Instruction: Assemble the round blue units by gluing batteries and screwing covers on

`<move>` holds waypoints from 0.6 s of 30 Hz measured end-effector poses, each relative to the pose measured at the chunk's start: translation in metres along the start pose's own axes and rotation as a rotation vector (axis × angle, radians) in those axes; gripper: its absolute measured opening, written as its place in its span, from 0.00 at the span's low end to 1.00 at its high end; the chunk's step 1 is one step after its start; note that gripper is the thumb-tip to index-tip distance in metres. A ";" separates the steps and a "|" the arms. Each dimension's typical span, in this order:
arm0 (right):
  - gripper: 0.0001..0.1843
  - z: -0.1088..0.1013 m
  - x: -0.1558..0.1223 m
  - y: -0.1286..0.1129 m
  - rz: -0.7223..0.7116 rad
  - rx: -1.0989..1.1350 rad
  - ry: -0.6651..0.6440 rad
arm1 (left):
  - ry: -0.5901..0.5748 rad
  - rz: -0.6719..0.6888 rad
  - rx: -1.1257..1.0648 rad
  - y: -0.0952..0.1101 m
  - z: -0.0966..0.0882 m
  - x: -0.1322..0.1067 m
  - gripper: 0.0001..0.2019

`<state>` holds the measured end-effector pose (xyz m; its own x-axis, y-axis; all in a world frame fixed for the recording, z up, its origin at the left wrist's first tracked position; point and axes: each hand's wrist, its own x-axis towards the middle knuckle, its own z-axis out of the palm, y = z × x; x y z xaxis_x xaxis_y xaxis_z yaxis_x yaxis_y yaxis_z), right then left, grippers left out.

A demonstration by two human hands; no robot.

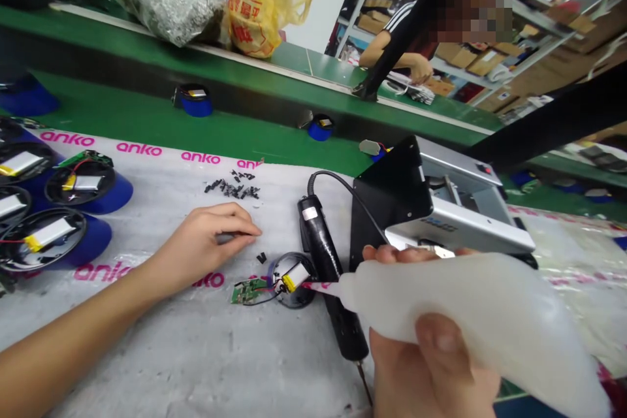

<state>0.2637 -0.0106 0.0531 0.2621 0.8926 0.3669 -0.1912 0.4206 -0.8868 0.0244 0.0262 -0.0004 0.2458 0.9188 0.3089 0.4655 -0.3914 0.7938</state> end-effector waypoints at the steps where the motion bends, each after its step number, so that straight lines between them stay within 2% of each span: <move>1: 0.25 0.000 0.000 0.000 -0.006 -0.002 -0.010 | -0.002 0.002 0.002 0.000 0.000 0.000 0.07; 10: 0.25 -0.003 -0.003 0.003 -0.091 -0.035 -0.063 | -0.015 0.015 0.046 -0.002 -0.001 0.002 0.07; 13: 0.27 -0.006 0.002 0.002 -0.070 0.052 -0.008 | -0.043 0.012 0.059 0.002 -0.004 0.002 0.07; 16: 0.21 -0.034 0.022 -0.008 -0.057 0.230 0.195 | -0.065 -0.014 0.083 0.005 -0.005 0.001 0.06; 18: 0.15 -0.073 0.041 -0.018 -0.125 0.369 0.312 | -0.054 -0.040 0.100 0.003 -0.005 -0.001 0.06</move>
<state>0.3473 0.0061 0.0637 0.5645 0.7639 0.3125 -0.4472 0.6014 -0.6621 0.0212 0.0249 0.0042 0.2699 0.9307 0.2469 0.5581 -0.3602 0.7476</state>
